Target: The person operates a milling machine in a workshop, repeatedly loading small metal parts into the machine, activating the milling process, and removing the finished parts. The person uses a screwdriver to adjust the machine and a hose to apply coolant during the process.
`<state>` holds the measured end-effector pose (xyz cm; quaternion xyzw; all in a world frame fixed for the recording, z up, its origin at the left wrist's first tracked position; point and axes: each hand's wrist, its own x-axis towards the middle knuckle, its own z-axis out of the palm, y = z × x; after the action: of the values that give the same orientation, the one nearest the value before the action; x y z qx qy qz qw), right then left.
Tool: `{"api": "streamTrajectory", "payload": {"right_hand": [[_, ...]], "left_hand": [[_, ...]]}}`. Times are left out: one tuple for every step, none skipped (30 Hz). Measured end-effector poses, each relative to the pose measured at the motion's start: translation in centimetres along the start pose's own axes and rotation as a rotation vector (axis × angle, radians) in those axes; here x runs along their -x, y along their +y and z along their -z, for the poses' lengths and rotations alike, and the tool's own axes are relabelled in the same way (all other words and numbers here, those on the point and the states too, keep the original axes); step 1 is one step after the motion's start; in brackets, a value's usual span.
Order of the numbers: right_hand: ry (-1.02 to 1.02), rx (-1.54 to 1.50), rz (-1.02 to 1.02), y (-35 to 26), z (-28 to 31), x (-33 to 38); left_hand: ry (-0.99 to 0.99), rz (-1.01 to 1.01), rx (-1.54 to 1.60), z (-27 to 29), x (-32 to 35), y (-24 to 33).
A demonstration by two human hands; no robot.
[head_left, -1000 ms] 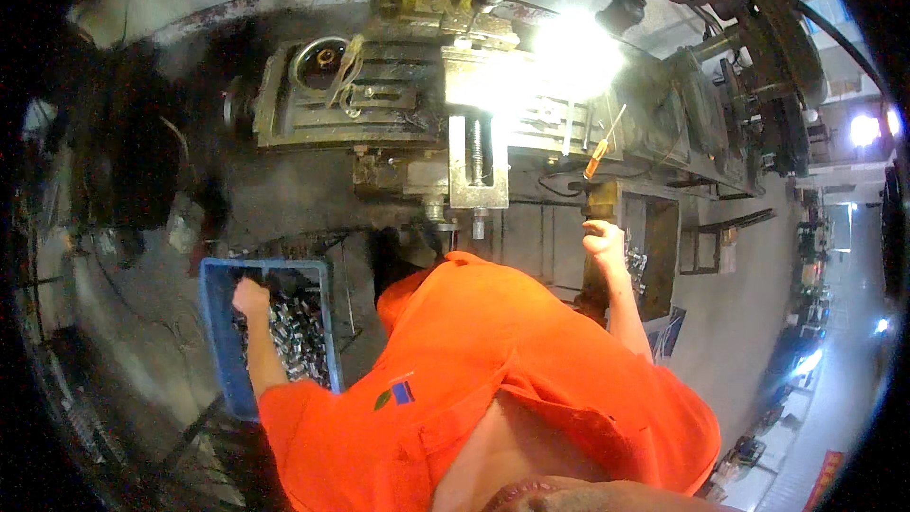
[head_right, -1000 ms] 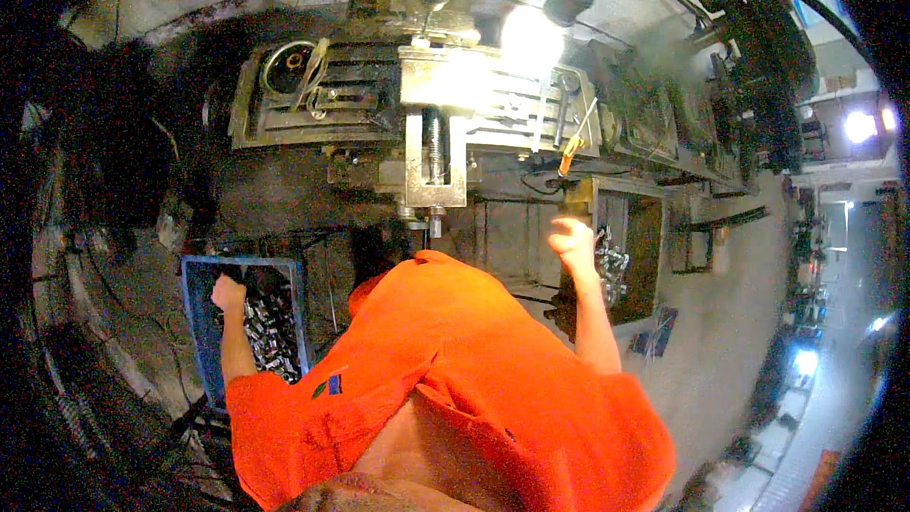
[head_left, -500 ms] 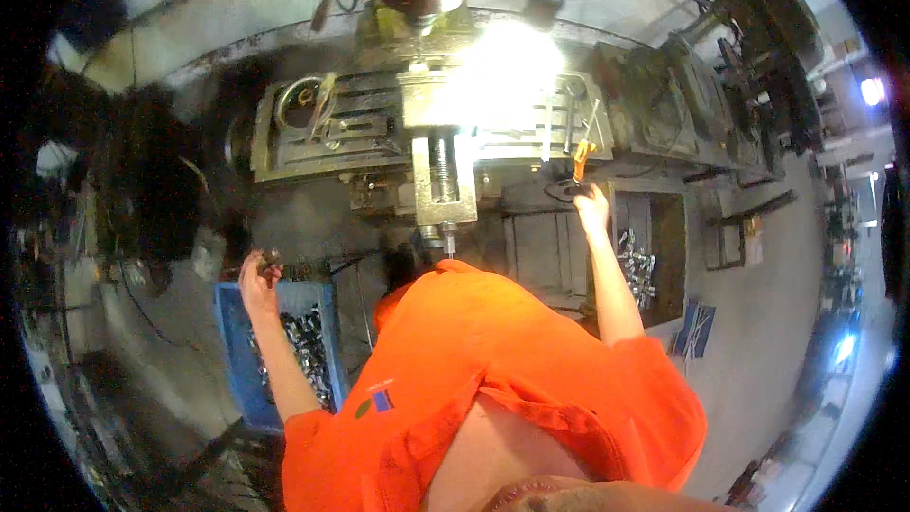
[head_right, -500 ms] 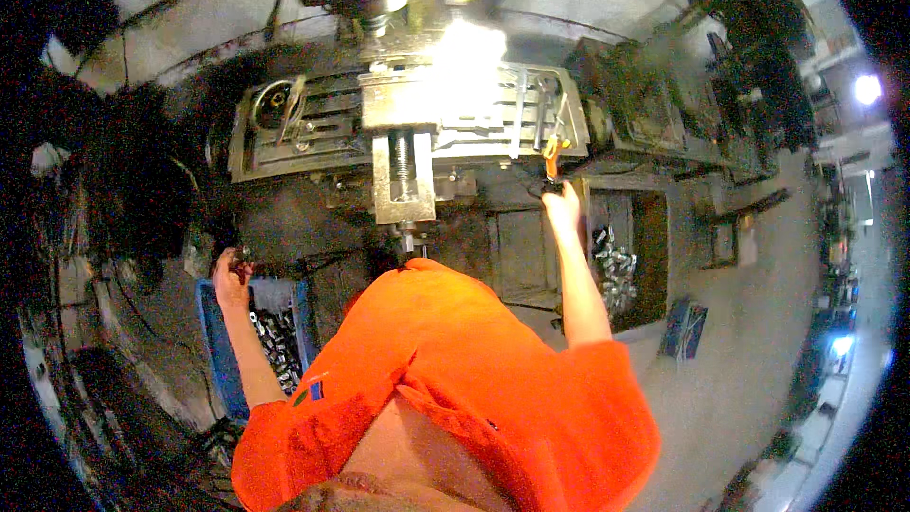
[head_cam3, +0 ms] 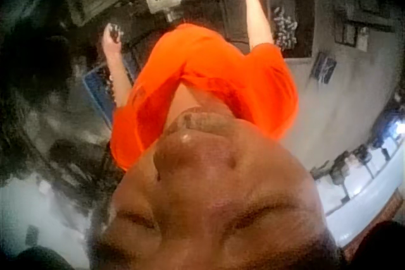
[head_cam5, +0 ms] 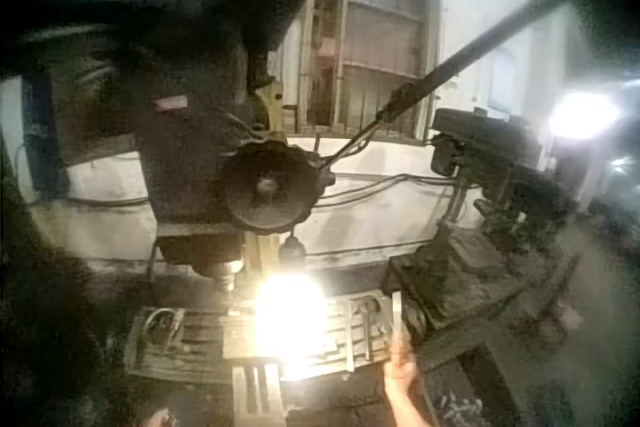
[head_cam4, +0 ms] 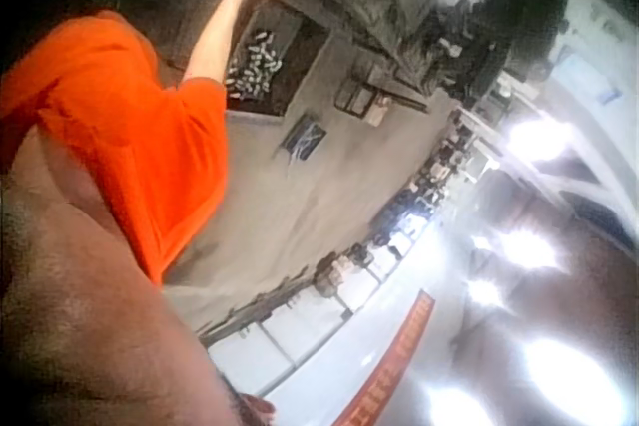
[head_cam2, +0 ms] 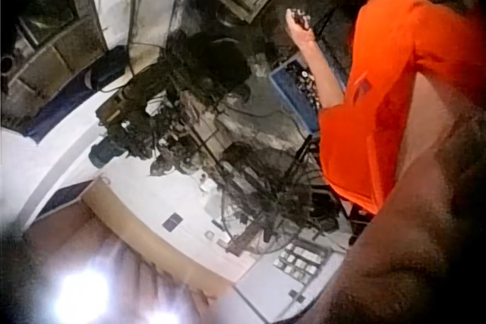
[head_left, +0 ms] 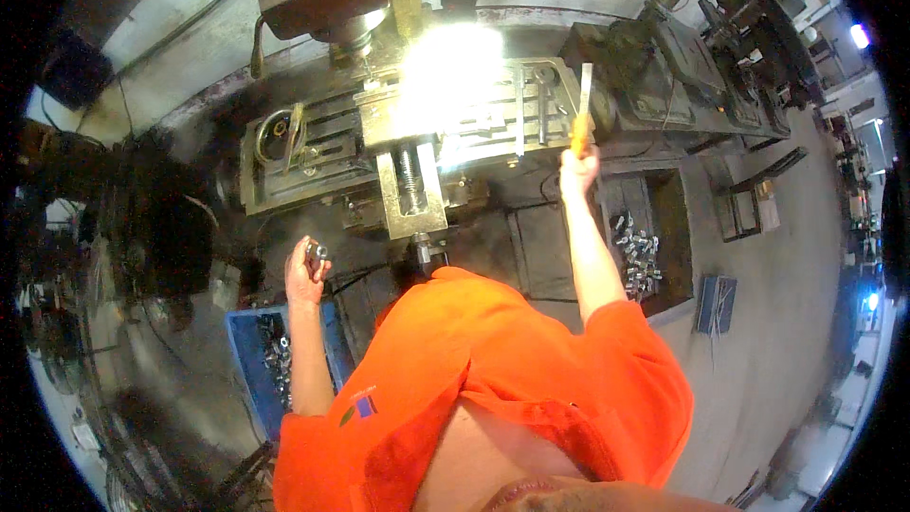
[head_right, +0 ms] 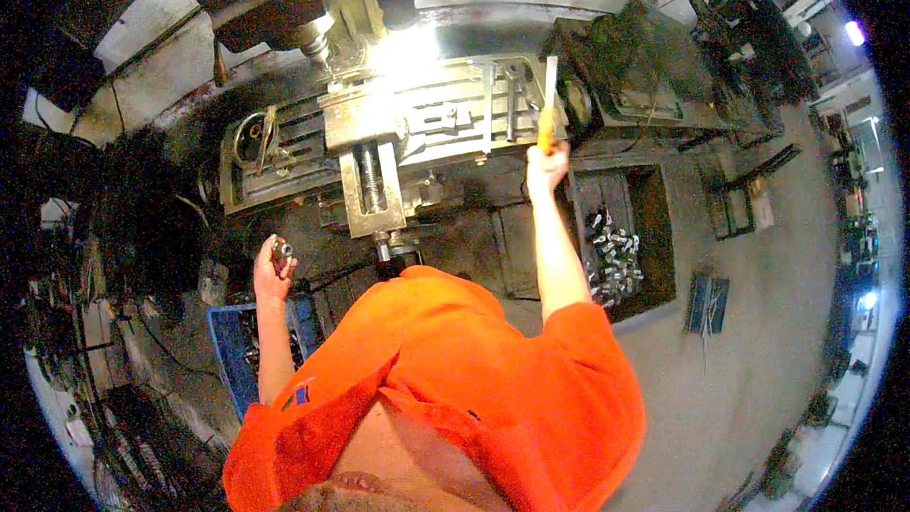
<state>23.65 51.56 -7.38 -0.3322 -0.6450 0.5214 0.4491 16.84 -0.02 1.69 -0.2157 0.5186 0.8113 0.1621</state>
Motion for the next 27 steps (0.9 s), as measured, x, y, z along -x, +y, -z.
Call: {"api": "streamTrajectory", "payload": {"right_hand": [[0.019,-0.192,-0.055,-3.2,-0.1,0.4],[-0.019,-0.342,-0.073,-6.0,1.1,-0.2],[0.027,-0.305,-0.16,-5.9,2.9,-1.2],[-0.043,-0.366,-0.215,-6.4,4.3,-2.0],[-0.117,-0.428,-0.272,-7.4,5.2,-2.6],[-0.315,-0.275,-0.347,-8.7,5.6,-2.8],[-0.506,-0.119,-0.419,-9.7,5.9,-2.9],[-0.727,-0.054,-0.501,-10.4,5.2,-2.8],[-0.964,0.025,-0.554,-11.2,4.5,-2.7],[-1.011,0.196,-0.407,-11.8,2.6,-1.9],[-1.064,0.286,-0.298,-12.3,0.6,-1.8],[-1.103,0.239,-0.384,-12.3,-1.0,-2.3],[-1.126,0.336,-0.215,-12.6,-3.0,-2.7],[-1.146,0.429,-0.044,-12.9,-5.2,-3.0],[-1.16,0.43,0.219,-13.0,-7.1,-3.2],[-1.179,0.429,0.482,-13.1,-8.8,-3.4],[-1.152,0.425,0.75,-13.3,-10.2,-3.7],[-1.144,0.402,0.904,-14.0,-11.5,-4.2],[-1.162,0.383,0.972,-14.7,-12.3,-4.3],[-1.207,0.371,0.933,-15.6,-12.7,-4.6],[-1.258,0.36,0.853,-16.6,-12.7,-4.5],[-1.339,0.336,0.756,-17.3,-14.3,-4.9],[-1.398,0.311,0.641,-17.5,-14.7,-4.6],[-1.458,0.305,0.501,-18.3,-15.0,-4.8],[-1.5,0.3,0.375,-18.8,-14.8,-4.6],[-1.533,0.301,0.256,-19.3,-13.8,-3.5],[-1.574,0.301,0.138,-19.8,-13.4,-3.1]], "left_hand": [[0.031,-0.014,0.022,0.9,0.2,-0.5],[0.031,-0.025,0.004,1.4,0.3,-0.8],[0.016,-0.033,-0.02,1.5,0.3,-1.0],[0.005,-0.043,-0.042,1.7,0.2,-1.2],[-0.005,-0.029,-0.047,2.0,0.0,-1.4],[-0.018,-0.012,-0.055,2.2,-0.2,-1.7],[-0.036,0.005,-0.065,2.1,-0.4,-1.7],[-0.066,-0.014,-0.089,1.9,-0.5,-1.8],[-0.074,-0.012,-0.088,1.7,-0.7,-2.0],[-0.088,-0.01,-0.092,1.3,-1.1,-2.1],[-0.098,-0.01,-0.095,1.1,-1.5,-2.1],[-0.184,-0.021,-0.092,1.0,-1.7,-2.0],[-0.192,-0.014,-0.092,0.4,-1.8,-1.8],[-0.197,-0.009,-0.095,-0.5,-1.6,-1.4],[-0.203,-0.004,-0.099,-1.1,-1.3,-1.3],[-0.224,-0.015,-0.084,-1.4,-1.1,-1.2],[-0.204,0.011,-0.105,-1.8,-1.0,-1.1],[-0.215,0.004,-0.105,-1.6,-0.9,-1.1],[-0.226,-0.001,-0.099,-1.2,-0.8,-1.4],[-0.217,-0.006,-0.084,-1.0,-0.8,-1.8],[-0.213,-0.005,-0.068,-0.7,-0.9,-2.2],[-0.179,-0.016,-0.051,0.1,-0.5,-2.5],[-0.157,-0.012,-0.043,0.9,-0.1,-2.8],[-0.153,-0.001,-0.034,1.3,0.2,-3.0],[-0.147,0.011,-0.026,1.6,0.4,-3.2],[-0.114,0.01,-0.033,2.0,0.4,-3.4],[-0.11,0.004,-0.044,2.4,0.6,-3.4]]}}
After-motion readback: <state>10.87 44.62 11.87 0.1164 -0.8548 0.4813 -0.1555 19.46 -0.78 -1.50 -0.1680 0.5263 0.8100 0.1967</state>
